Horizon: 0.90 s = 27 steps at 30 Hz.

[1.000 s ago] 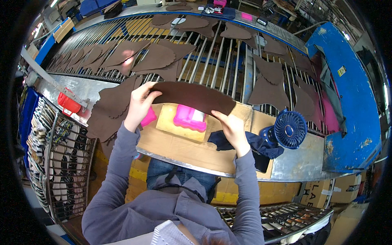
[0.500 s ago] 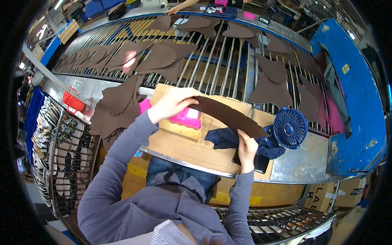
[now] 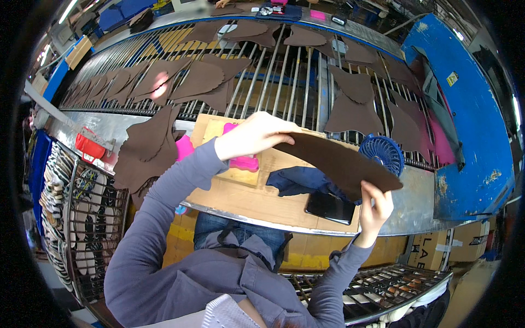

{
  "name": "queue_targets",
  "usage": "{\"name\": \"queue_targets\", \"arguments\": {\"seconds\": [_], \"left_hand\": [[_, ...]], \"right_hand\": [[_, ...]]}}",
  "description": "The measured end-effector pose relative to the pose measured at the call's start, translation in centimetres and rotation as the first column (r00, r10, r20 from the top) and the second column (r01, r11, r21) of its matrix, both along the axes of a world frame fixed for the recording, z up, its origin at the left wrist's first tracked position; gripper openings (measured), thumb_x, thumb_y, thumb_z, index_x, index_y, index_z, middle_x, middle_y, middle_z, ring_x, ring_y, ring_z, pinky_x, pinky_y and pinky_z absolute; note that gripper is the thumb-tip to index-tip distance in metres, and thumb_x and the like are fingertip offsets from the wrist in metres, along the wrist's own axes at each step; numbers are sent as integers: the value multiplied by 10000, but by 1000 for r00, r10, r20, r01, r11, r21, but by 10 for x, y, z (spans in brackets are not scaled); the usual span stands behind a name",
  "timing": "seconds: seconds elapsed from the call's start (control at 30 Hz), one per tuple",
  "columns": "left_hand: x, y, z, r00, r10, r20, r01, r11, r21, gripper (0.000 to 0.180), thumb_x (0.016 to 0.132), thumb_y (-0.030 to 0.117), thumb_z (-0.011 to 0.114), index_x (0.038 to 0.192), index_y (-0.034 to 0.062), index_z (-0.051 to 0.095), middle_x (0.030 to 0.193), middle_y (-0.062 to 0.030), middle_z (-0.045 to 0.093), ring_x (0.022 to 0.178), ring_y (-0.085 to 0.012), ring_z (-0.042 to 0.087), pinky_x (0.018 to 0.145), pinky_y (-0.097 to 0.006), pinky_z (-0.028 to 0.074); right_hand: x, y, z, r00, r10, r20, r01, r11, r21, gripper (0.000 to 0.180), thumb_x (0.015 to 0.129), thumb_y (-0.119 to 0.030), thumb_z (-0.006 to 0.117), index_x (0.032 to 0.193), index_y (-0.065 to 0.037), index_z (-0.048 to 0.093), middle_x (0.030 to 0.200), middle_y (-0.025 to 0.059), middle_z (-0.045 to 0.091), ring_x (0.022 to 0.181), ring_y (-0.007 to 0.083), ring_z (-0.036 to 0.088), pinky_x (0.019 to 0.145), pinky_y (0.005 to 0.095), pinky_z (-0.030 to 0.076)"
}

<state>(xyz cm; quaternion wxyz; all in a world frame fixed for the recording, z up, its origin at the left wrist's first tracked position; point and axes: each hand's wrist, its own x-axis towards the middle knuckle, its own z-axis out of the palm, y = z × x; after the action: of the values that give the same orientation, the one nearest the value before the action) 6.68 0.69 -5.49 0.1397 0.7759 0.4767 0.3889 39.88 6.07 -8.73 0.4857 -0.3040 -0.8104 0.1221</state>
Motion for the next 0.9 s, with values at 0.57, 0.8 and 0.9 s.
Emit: {"name": "queue_targets", "arguments": {"seconds": [0.57, 0.8, 0.9], "left_hand": [[-152, -205, -54, 317, 786, 530, -828, 503, -250, 331, 968, 108, 552, 1274, -10, 508, 1061, -93, 651, 972, -144, 602, 889, -270, 474], [-169, -256, -118, 14, 787, 616, -835, 348, -426, 309, 968, 97, 559, 1262, 6, 529, 1014, -73, 652, 889, -111, 595, 830, -231, 476], [-167, -266, -122, -55, 780, 624, -845, 297, -446, 306, 968, 91, 557, 1261, 6, 532, 1016, -74, 653, 897, -116, 598, 846, -238, 479]], "right_hand": [[-236, 236, -124, 485, -381, -787, -469, 646, -602, 542, 785, 173, 506, 1302, 18, 554, 1179, 172, 615, 995, 203, 605, 880, 278, 485], [-203, 309, -206, 435, -707, -558, -144, 557, -818, 607, 726, 187, 514, 1283, -43, 589, 1065, 132, 648, 862, 189, 623, 778, 301, 526], [-207, 306, -211, 461, -724, -514, -95, 535, -839, 563, 778, 158, 528, 1307, -33, 553, 1006, 103, 647, 756, 155, 599, 676, 263, 499]]}}
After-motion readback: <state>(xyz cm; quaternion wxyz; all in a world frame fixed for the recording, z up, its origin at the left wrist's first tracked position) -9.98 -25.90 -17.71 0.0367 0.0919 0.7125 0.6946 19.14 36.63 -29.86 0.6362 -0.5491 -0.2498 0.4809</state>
